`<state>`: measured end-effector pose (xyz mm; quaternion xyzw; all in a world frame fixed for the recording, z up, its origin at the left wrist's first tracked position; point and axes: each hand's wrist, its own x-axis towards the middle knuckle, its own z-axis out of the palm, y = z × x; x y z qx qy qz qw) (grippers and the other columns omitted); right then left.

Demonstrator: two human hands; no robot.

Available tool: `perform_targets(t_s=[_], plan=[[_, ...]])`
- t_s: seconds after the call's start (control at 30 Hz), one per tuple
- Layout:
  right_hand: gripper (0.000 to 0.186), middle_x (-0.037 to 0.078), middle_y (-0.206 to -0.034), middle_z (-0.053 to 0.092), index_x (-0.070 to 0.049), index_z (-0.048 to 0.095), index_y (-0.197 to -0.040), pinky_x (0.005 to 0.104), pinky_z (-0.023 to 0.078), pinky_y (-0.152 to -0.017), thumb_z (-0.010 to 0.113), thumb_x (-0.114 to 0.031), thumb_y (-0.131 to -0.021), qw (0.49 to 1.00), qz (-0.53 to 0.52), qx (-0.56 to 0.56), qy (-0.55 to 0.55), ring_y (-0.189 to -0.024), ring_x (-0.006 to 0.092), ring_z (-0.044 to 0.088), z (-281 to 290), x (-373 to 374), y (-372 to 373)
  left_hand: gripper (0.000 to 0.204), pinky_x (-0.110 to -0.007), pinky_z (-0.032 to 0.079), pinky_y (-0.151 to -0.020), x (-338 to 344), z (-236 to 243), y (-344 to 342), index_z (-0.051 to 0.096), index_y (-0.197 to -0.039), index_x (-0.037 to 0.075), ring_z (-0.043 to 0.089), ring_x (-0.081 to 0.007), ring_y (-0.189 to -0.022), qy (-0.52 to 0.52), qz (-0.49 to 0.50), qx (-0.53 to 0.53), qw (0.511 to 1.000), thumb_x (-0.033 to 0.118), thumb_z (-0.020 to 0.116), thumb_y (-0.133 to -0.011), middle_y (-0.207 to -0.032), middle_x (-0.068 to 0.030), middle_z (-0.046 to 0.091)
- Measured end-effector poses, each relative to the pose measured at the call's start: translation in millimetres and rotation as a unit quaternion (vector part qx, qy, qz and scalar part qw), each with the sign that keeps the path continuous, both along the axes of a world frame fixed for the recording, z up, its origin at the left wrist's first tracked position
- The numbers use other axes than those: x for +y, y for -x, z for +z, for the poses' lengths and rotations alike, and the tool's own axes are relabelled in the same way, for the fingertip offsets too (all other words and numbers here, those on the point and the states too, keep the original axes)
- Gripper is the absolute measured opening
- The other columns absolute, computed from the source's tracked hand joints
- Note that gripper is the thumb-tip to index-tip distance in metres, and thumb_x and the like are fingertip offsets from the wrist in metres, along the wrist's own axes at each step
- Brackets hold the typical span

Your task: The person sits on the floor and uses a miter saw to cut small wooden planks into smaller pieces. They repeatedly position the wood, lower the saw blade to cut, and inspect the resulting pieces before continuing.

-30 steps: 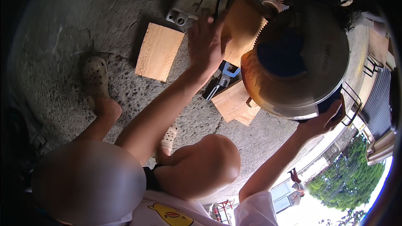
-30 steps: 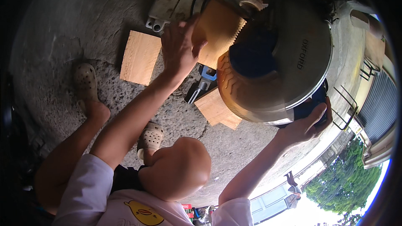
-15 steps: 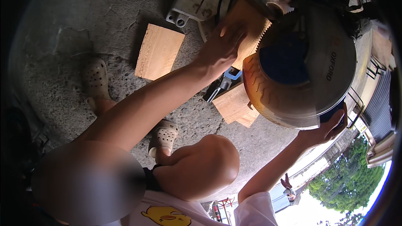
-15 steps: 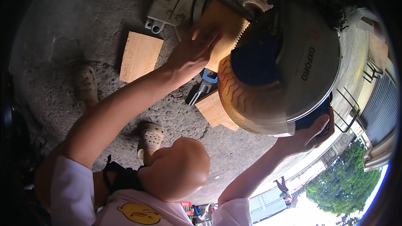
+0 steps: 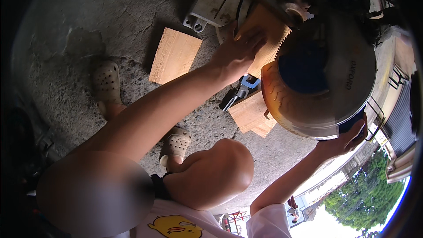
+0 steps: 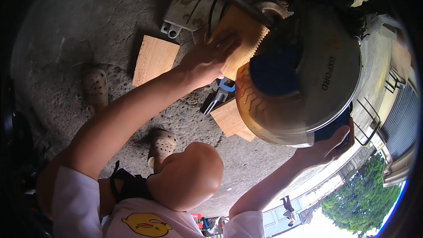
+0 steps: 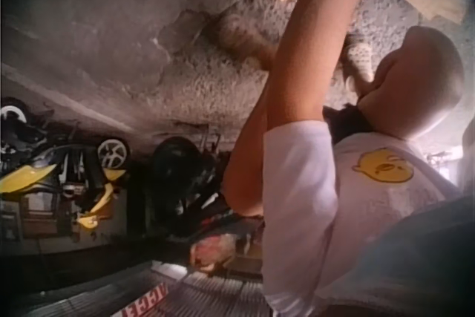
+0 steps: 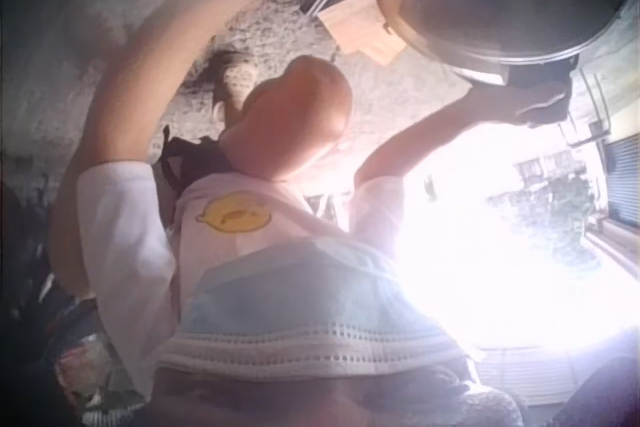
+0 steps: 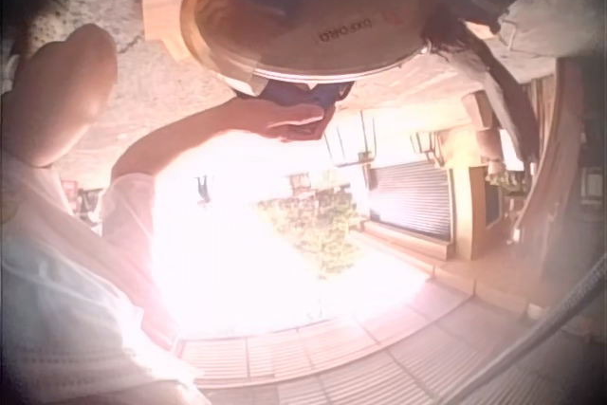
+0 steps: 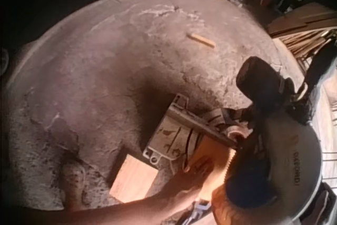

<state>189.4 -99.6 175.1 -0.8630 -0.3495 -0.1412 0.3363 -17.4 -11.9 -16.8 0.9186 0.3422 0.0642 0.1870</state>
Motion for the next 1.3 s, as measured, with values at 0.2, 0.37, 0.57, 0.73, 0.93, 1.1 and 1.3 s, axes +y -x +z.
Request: perform_targets(t_s=[0.2,0.37,0.57,0.73,0.93,1.1,1.3], plan=[[0.047,0.008,-0.113,0.056,-0.008,0.061,-0.113,0.0347,0.054,-0.083,0.052,-0.049,-0.093,0.999,0.005,-0.022,0.028,-0.102,0.0223,0.06,-2.1,-0.7,-0.6,0.09,-0.057,0.032,-0.11,3.7,0.3,2.0,0.052,-0.135,0.021,0.031,-0.0447,-0.135,0.064,0.073,-0.06,0.993,0.029,0.089,-0.053,-0.148,-0.0308,0.024],[0.049,0.008,-0.111,0.053,-0.008,0.062,-0.115,0.0364,0.049,-0.092,0.045,-0.05,-0.096,0.993,0.041,-0.07,0.083,-0.106,0.021,0.057,2.1,-0.9,-0.9,0.089,-0.049,0.039,-0.108,10.2,-8.1,4.0,0.057,-0.13,0.021,0.033,-0.0463,-0.133,0.05,0.06,-0.105,0.991,0.026,0.09,-0.047,-0.148,-0.0333,0.022],[0.049,0.008,-0.112,0.054,-0.008,0.061,-0.115,0.0368,0.049,-0.093,0.043,-0.05,-0.097,0.991,0.044,-0.095,0.088,-0.106,0.0216,0.057,-0.4,-4.5,-2.3,0.095,-0.045,0.031,-0.114,11.8,1.6,5.1,0.051,-0.135,0.019,0.028,-0.0446,-0.137,0.081,0.049,-0.069,0.993,0.025,0.09,-0.048,-0.148,-0.0318,0.021],[0.056,0.011,-0.118,0.054,-0.009,0.06,-0.118,0.0397,0.05,-0.096,0.024,-0.049,-0.1,0.99,0.017,-0.073,0.117,-0.11,0.0248,0.056,3.7,-3.5,5.5,0.084,-0.042,0.027,-0.116,1.9,4.3,-3.9,0.048,-0.138,0.009,0.032,-0.0365,-0.137,-0.014,0.05,-0.002,0.999,0.019,0.083,-0.062,-0.15,-0.0215,0.03],[0.062,0.015,-0.133,0.048,-0.011,0.054,-0.127,0.0432,0.046,-0.104,0.011,-0.047,-0.102,0.984,0.074,0.157,-0.031,-0.124,0.0311,0.048,3.1,-2.6,0.5,0.065,-0.039,0.028,-0.116,-8.0,22.8,-16.0,0.04,-0.141,-0.002,0.034,-0.0303,-0.137,-0.002,0.034,0.126,0.992,0.0,0.062,-0.081,-0.151,-0.0141,0.033],[0.062,0.015,-0.136,0.046,-0.013,0.049,-0.133,0.0399,0.043,-0.105,0.017,-0.055,-0.101,0.97,0.016,0.239,-0.049,-0.126,0.0282,0.047,41.2,19.0,2.0,0.064,-0.04,0.027,-0.116,-12.7,13.2,-23.3,0.036,-0.145,0.001,0.028,-0.029,-0.141,-0.046,0.019,0.173,0.984,0.006,0.059,-0.085,-0.155,-0.0126,0.026],[0.06,0.003,-0.082,0.052,-0.013,0.049,-0.133,0.0261,0.042,-0.068,0.02,-0.055,-0.102,0.953,0.03,0.295,-0.057,-0.069,0.0116,0.045,57.6,43.7,4.4,0.057,-0.044,0.023,-0.117,-10.3,6.6,-23.8,0.036,-0.146,0.005,0.026,-0.0284,-0.141,-0.056,0.004,0.194,0.979,0.015,0.05,-0.092,-0.157,-0.0099,0.023]])
